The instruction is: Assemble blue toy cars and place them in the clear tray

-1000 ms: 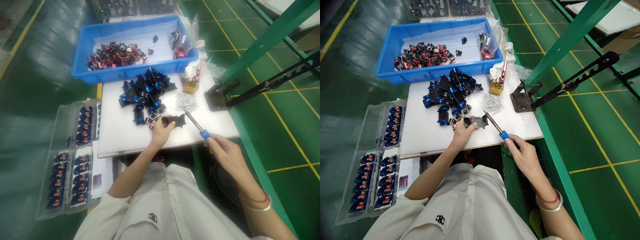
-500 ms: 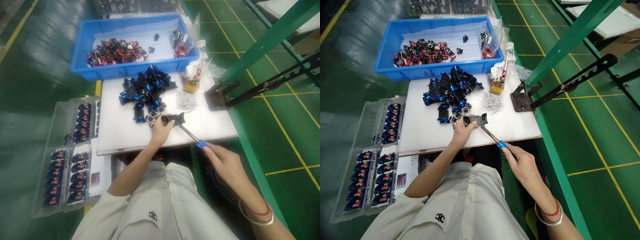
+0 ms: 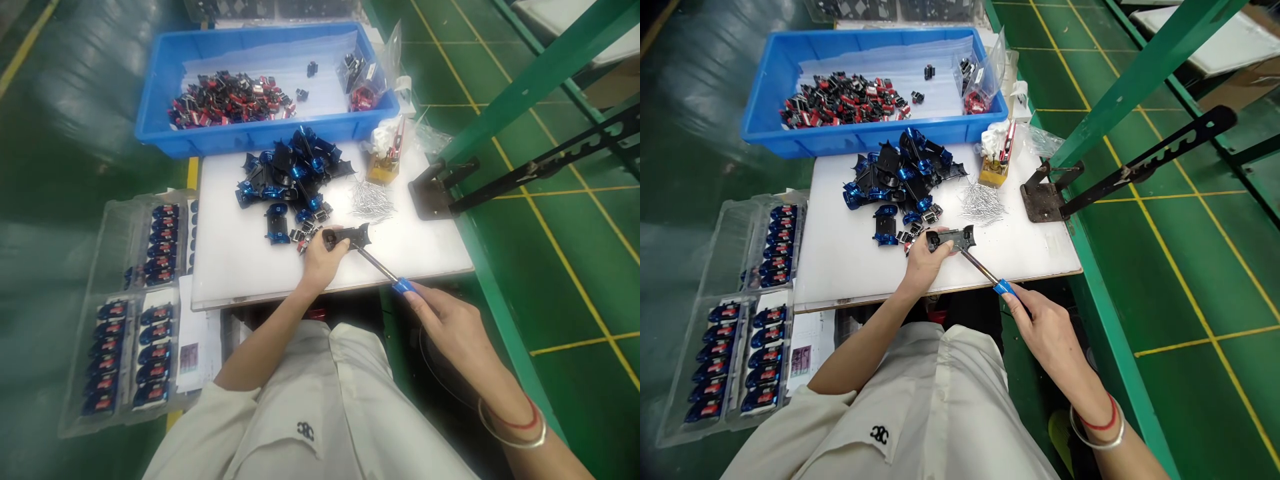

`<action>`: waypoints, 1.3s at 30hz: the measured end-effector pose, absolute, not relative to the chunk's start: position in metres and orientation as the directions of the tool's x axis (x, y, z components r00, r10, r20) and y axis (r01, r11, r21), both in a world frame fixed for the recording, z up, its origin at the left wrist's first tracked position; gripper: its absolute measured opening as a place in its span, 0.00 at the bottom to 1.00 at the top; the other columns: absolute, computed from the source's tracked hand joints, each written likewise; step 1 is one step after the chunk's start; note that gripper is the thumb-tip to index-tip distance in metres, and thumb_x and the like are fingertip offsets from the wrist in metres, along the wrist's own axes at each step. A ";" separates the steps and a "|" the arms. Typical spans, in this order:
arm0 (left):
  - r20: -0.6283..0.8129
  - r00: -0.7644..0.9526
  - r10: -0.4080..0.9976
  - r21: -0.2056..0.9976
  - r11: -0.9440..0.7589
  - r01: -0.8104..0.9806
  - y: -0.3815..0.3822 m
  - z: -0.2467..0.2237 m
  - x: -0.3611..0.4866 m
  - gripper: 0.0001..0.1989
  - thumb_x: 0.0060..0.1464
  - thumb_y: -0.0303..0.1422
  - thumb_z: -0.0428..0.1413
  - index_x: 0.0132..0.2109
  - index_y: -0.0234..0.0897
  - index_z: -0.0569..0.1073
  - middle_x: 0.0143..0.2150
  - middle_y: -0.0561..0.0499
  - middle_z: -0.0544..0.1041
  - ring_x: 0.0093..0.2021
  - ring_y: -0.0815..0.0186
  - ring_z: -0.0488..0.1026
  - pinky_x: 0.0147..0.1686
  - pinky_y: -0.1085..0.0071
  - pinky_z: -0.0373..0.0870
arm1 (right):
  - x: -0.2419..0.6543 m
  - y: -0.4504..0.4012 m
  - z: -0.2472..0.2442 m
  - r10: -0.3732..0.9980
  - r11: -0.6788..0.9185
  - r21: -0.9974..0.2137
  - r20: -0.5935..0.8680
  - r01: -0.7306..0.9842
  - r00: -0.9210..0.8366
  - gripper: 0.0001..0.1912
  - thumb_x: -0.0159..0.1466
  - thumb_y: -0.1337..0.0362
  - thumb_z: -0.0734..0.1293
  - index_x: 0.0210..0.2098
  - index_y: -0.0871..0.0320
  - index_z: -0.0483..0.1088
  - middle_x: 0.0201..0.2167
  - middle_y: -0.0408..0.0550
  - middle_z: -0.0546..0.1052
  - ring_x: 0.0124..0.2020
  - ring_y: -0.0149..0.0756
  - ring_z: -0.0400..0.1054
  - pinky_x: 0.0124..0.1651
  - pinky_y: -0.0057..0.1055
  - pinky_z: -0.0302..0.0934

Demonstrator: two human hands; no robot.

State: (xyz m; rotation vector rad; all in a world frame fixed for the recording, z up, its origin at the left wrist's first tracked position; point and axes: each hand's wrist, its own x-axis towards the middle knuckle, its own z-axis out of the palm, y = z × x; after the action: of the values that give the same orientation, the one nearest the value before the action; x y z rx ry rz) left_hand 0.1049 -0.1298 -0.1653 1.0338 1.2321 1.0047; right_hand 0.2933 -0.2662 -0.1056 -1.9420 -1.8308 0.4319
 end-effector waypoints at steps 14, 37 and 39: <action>-0.252 0.068 0.965 0.964 0.257 -0.073 -0.130 -0.167 0.105 0.14 0.48 0.30 0.63 0.44 0.37 0.76 0.43 0.47 0.79 0.46 0.58 0.76 0.52 0.58 0.74 | 0.290 -0.270 -0.102 0.994 0.036 -0.338 0.112 0.940 0.002 0.33 0.77 0.46 0.49 0.50 0.61 0.77 0.29 0.51 0.77 0.25 0.41 0.72 0.25 0.33 0.63; -0.221 0.041 0.974 0.970 0.224 -0.094 -0.130 -0.176 0.107 0.14 0.49 0.30 0.63 0.45 0.37 0.76 0.46 0.47 0.79 0.49 0.58 0.76 0.56 0.58 0.72 | 0.287 -0.265 -0.095 0.990 0.024 -0.363 0.139 0.931 0.029 0.32 0.77 0.46 0.50 0.48 0.60 0.78 0.29 0.51 0.77 0.25 0.40 0.71 0.25 0.33 0.59; -0.221 0.039 0.974 0.969 0.224 -0.103 -0.130 -0.177 0.107 0.14 0.49 0.30 0.64 0.45 0.38 0.76 0.45 0.47 0.79 0.50 0.58 0.75 0.57 0.58 0.71 | 0.287 -0.264 -0.095 0.990 0.023 -0.361 0.138 0.932 0.029 0.31 0.77 0.46 0.50 0.48 0.60 0.78 0.30 0.51 0.77 0.26 0.41 0.72 0.25 0.33 0.60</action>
State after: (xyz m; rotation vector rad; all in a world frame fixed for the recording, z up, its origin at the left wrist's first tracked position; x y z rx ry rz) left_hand 0.1073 -0.1305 -0.1774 0.9801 1.2092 1.0722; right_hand 0.2868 -0.2643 -0.0947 -1.9621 -1.9552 0.2269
